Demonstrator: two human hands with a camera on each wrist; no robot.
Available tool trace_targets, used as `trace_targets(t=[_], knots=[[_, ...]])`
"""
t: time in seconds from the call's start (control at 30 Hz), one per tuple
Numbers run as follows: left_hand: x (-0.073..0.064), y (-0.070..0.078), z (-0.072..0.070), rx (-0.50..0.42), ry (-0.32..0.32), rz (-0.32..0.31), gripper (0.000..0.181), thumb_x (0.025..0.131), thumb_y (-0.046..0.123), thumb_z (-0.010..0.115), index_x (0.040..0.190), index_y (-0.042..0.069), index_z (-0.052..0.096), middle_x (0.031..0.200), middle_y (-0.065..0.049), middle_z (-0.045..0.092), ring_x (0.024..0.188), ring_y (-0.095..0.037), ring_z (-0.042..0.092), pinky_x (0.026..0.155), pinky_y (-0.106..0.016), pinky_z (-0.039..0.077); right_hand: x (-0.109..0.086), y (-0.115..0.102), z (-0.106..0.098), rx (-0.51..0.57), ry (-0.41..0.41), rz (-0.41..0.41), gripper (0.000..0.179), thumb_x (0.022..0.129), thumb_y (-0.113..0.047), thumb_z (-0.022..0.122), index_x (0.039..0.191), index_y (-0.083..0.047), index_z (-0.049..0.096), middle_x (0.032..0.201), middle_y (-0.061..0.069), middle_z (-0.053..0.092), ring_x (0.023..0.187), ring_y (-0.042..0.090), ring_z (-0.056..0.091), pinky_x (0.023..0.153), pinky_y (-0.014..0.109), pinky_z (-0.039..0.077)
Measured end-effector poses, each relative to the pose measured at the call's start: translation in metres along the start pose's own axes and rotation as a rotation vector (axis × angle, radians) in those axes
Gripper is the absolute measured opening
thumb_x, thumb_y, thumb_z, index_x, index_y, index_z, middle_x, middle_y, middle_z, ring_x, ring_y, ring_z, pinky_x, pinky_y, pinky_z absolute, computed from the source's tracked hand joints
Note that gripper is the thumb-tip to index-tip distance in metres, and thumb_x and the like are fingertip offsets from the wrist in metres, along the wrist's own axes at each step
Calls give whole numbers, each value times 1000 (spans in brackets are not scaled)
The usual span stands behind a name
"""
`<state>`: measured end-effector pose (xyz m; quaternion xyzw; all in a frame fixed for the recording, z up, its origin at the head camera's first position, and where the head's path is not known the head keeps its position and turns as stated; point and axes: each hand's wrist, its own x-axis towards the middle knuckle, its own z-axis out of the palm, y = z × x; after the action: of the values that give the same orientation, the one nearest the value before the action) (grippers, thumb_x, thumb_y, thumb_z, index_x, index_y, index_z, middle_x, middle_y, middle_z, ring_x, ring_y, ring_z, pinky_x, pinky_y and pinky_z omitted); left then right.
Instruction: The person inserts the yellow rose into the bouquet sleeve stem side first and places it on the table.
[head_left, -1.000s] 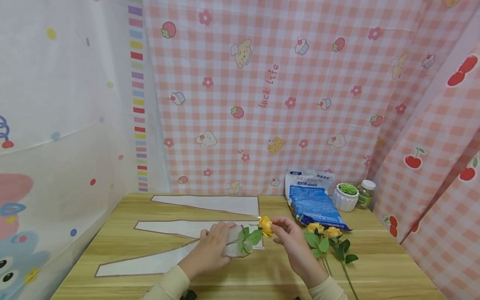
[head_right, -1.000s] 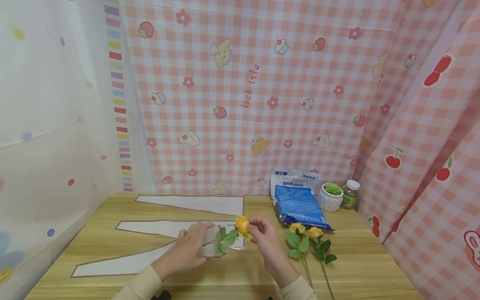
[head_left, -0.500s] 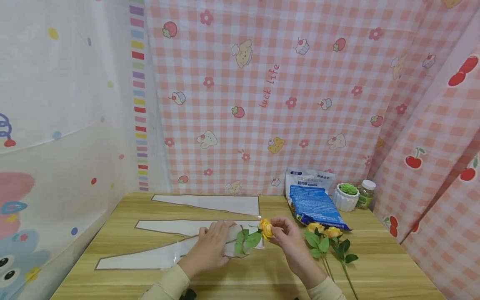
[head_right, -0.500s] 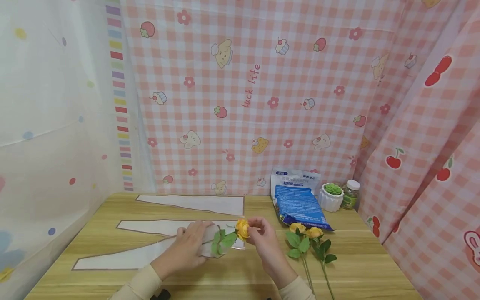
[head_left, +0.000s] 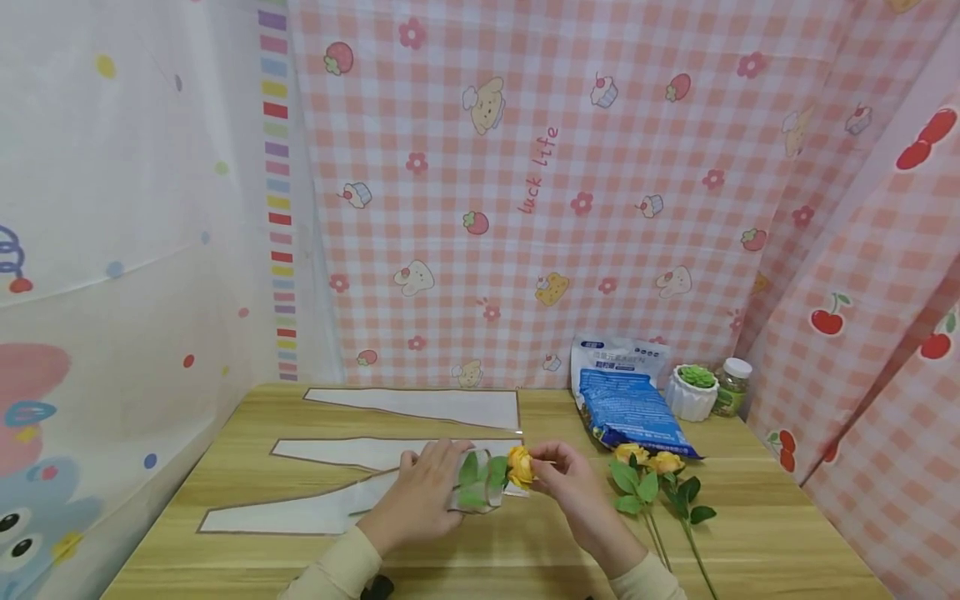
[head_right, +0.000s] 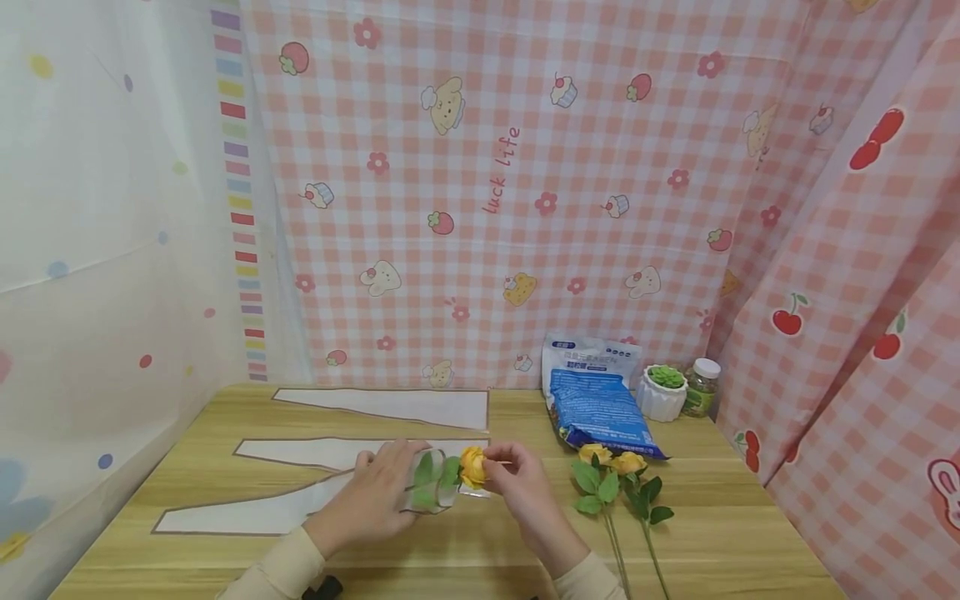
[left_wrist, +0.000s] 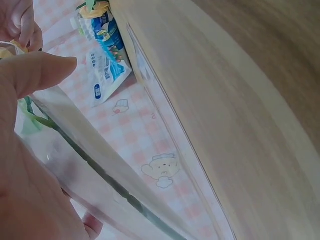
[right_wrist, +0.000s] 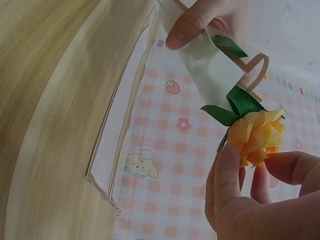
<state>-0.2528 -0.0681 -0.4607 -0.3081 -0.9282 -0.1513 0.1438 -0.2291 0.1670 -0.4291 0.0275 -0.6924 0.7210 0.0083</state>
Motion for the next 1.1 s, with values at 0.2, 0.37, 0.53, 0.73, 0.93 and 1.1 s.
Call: trace_targets(t=[0.2, 0.37, 0.53, 0.73, 0.93, 1.1], knots=[[1, 1, -1, 6, 10, 4, 87, 71, 28, 84, 144, 13, 40, 124, -3, 50, 107, -18, 43, 77, -39, 29, -1, 0, 3, -61, 20, 14, 13, 98, -1, 60, 107, 8, 58, 103, 11, 61, 90, 18, 59, 83, 37, 55], [1, 3, -2, 6, 20, 7, 87, 71, 28, 85, 144, 12, 40, 128, -6, 51, 111, -20, 45, 77, -39, 30, -1, 0, 5, -129, 41, 21, 12, 97, -4, 62, 105, 4, 61, 99, 8, 62, 89, 18, 58, 80, 38, 52], [1, 4, -1, -2, 30, 16, 86, 71, 27, 86, 143, 10, 41, 130, -8, 51, 113, -21, 46, 77, -39, 29, -2, 0, 6, -173, 45, 9, 11, 96, -6, 64, 103, 3, 62, 96, 6, 64, 88, 18, 60, 78, 38, 47], [2, 2, 2, -16, 31, 17, 88, 71, 27, 86, 143, 9, 40, 132, -11, 50, 116, -25, 47, 79, -42, 31, -3, 0, 6, -195, 28, -6, 11, 94, -3, 65, 103, 4, 63, 94, 6, 65, 84, 17, 60, 76, 36, 47], [4, 0, 1, 1, 44, 5, 91, 68, 28, 87, 144, 8, 40, 131, -10, 51, 116, -25, 47, 81, -42, 32, -3, 1, 5, -209, 8, -13, 12, 94, -3, 65, 104, 5, 63, 103, 10, 65, 86, 17, 62, 78, 38, 50], [5, 1, -1, 5, 57, 24, 96, 67, 38, 93, 142, 9, 40, 126, -10, 51, 110, -22, 46, 77, -41, 31, -2, 1, 4, -213, -8, -7, 14, 95, -2, 66, 106, 5, 63, 106, 11, 65, 89, 19, 62, 79, 36, 50]])
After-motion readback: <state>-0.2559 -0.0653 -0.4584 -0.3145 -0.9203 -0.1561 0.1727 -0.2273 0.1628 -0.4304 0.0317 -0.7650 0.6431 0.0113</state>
